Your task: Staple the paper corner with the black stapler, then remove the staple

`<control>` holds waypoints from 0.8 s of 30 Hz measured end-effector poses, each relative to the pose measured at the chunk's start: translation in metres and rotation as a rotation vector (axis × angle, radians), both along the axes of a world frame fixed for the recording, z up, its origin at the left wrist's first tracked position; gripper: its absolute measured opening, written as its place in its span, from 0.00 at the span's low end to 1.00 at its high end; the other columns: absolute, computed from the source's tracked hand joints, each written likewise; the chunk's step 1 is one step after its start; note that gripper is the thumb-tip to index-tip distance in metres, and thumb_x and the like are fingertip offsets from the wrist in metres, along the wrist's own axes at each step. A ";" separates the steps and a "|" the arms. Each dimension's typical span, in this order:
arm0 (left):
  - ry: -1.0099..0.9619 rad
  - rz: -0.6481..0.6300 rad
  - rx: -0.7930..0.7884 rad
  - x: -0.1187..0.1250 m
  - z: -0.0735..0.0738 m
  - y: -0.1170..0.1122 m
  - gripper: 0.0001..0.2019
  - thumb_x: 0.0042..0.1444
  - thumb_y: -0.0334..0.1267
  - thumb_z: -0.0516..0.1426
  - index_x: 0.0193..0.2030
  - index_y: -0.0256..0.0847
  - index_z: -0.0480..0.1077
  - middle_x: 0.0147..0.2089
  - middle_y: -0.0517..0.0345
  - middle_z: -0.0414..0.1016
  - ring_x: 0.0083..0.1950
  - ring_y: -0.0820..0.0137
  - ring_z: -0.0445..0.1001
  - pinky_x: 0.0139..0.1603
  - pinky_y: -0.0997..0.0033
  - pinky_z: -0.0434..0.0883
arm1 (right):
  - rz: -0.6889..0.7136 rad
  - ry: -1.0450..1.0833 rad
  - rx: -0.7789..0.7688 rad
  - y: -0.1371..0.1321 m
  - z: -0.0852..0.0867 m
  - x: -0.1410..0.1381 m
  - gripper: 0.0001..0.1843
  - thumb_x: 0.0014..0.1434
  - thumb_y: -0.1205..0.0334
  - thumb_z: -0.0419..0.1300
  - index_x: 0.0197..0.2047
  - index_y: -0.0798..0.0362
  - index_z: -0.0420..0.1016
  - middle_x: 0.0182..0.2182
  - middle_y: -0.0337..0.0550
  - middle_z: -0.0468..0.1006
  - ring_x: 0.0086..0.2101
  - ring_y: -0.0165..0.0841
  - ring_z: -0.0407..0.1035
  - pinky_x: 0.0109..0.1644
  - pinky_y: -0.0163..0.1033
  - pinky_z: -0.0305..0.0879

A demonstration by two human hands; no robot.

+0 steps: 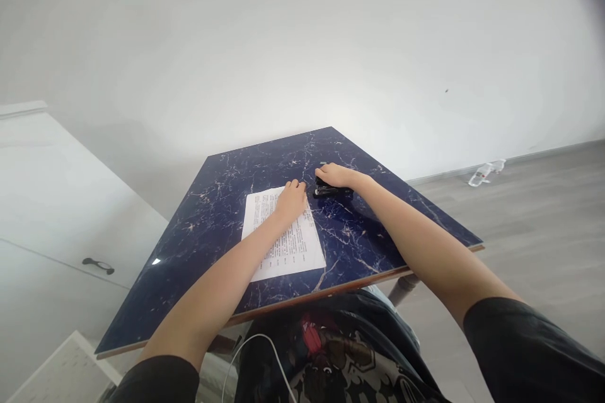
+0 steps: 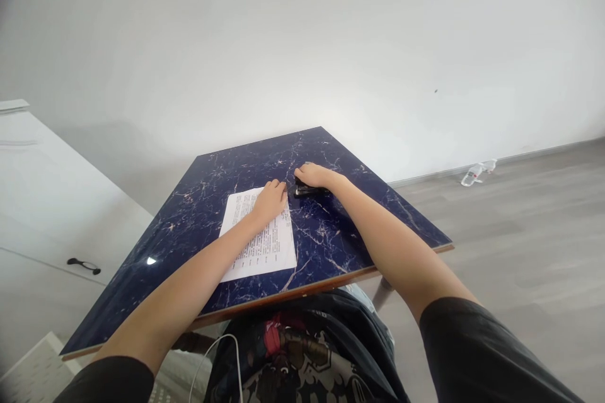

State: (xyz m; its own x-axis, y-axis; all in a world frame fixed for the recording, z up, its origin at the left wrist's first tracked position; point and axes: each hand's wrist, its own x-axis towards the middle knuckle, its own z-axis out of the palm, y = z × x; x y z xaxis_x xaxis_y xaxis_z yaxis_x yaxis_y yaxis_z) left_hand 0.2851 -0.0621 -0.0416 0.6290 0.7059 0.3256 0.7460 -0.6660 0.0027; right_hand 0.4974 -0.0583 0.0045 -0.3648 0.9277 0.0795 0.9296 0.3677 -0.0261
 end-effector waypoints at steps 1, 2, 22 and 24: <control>-0.008 -0.019 -0.021 -0.002 0.001 0.002 0.15 0.70 0.29 0.47 0.51 0.36 0.74 0.50 0.44 0.73 0.54 0.55 0.71 0.60 0.55 0.69 | -0.007 -0.002 -0.003 -0.001 0.001 0.000 0.12 0.73 0.62 0.52 0.47 0.57 0.75 0.45 0.59 0.81 0.43 0.44 0.74 0.48 0.41 0.62; -0.027 -0.041 -0.049 -0.004 0.002 0.004 0.15 0.69 0.28 0.47 0.50 0.37 0.75 0.50 0.44 0.73 0.54 0.56 0.71 0.59 0.56 0.70 | -0.013 -0.007 -0.005 -0.001 0.002 -0.001 0.12 0.73 0.62 0.51 0.47 0.57 0.75 0.46 0.59 0.81 0.44 0.44 0.74 0.48 0.41 0.62; 0.008 -0.197 -0.454 -0.055 0.034 0.030 0.29 0.63 0.56 0.59 0.67 0.49 0.71 0.72 0.48 0.66 0.70 0.52 0.67 0.70 0.51 0.66 | -0.035 0.074 -0.055 0.001 0.003 0.005 0.20 0.75 0.63 0.43 0.44 0.52 0.76 0.46 0.52 0.81 0.43 0.41 0.74 0.47 0.39 0.64; 0.033 -0.193 -0.475 -0.057 0.035 0.031 0.35 0.60 0.60 0.61 0.70 0.50 0.68 0.74 0.47 0.63 0.72 0.50 0.65 0.70 0.51 0.66 | -0.041 0.087 -0.059 0.002 0.001 0.005 0.20 0.75 0.62 0.43 0.45 0.52 0.77 0.46 0.52 0.81 0.43 0.41 0.75 0.48 0.40 0.65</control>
